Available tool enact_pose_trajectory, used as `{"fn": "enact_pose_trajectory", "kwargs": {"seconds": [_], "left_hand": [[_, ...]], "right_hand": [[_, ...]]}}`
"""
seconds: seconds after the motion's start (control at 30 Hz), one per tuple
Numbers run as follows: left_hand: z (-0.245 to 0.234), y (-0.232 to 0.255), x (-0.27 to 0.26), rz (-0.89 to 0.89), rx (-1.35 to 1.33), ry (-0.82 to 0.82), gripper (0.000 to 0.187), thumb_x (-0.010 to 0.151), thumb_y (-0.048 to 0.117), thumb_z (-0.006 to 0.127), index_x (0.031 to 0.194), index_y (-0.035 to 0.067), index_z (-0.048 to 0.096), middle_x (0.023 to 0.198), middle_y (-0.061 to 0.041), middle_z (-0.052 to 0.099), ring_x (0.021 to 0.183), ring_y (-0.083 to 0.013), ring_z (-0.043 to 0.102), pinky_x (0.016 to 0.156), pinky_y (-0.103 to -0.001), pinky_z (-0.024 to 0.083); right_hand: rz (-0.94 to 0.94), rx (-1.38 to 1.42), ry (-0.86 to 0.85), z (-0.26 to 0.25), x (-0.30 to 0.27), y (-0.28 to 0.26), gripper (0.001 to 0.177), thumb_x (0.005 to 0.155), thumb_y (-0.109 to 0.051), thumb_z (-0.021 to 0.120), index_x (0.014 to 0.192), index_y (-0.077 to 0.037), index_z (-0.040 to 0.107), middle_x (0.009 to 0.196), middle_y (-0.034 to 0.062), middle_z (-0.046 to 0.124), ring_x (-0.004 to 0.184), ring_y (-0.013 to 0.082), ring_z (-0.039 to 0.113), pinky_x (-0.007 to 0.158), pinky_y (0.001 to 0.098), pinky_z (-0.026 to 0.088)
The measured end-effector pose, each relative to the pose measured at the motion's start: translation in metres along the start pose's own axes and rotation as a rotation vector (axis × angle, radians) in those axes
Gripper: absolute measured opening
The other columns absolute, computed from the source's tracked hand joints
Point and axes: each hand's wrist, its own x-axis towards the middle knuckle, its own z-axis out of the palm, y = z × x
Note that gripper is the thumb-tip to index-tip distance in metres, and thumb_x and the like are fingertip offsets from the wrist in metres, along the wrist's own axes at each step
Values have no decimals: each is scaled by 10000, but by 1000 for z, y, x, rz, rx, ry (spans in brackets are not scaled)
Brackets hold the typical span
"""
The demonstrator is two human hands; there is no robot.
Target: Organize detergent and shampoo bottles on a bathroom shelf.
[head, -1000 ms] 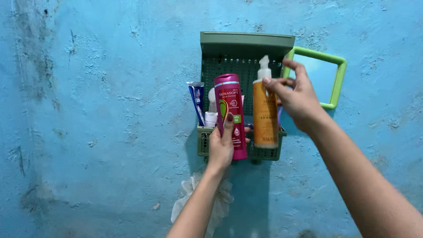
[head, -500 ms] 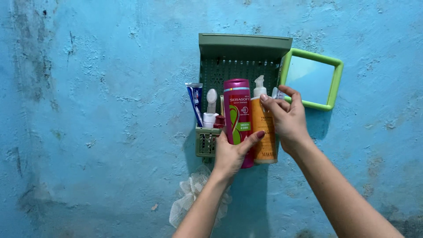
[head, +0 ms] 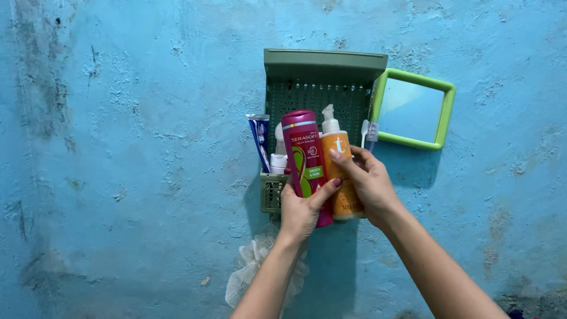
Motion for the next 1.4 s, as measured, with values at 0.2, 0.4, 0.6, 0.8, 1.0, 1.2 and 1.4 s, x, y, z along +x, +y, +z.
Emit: {"fn": "enact_pose_trajectory", "kwargs": {"seconds": [0.2,0.4,0.6,0.8,1.0,1.2,1.4], "left_hand": [[-6,2,0,13,23,-34,479,809,233,861,1180,-15,688,1064,-80,754,936,-150,732,852,-322,616],[-1,13,-4,-84,23,31,575,802,390,815,1222,43,630,1097,-49,746,994,-142,734,891,-318,602],[-7,-8,2,19,42,28,557,898,454,756,1199,-3,652,1063,-53,747,960,-129,706,861,-298,582],[-6,-12,0,44,-13,7,483,961,437,711,1193,21,631,1047,-53,723,909,-91,664,835,-270,556],[-4,-6,-1,-9,-31,-4,470,944,447,679,1171,42,604,997,-26,741,858,-90,689,777,-284,592],[-8,-19,-13,1,68,43,508,958,468,696,1181,17,624,958,-45,718,855,-107,680,796,-283,573],[3,-6,-28,-124,73,81,471,933,475,658,1167,69,620,935,-28,734,848,-107,707,784,-290,588]], "right_hand": [[17,26,-124,3,-8,3,534,875,-389,732,1222,9,653,1032,82,724,883,144,706,772,326,608],[26,107,-75,8,-14,3,440,915,-365,697,1182,-18,654,991,57,726,845,127,707,732,323,599],[-2,182,-48,2,-11,16,373,964,-366,666,1151,-45,638,956,45,704,813,125,696,717,321,587],[-38,251,-53,2,-12,18,364,966,-361,643,1164,-56,628,949,64,723,807,144,710,752,323,602],[-31,237,-33,0,-19,19,374,973,-363,632,1166,-44,599,934,61,717,795,158,713,720,354,609],[-37,244,-36,-8,-17,42,363,1004,-336,660,1159,-13,604,922,78,687,768,163,686,698,340,585],[34,269,-30,-6,-38,24,359,950,-334,649,1164,-49,603,930,42,700,762,144,701,673,338,600]]}}
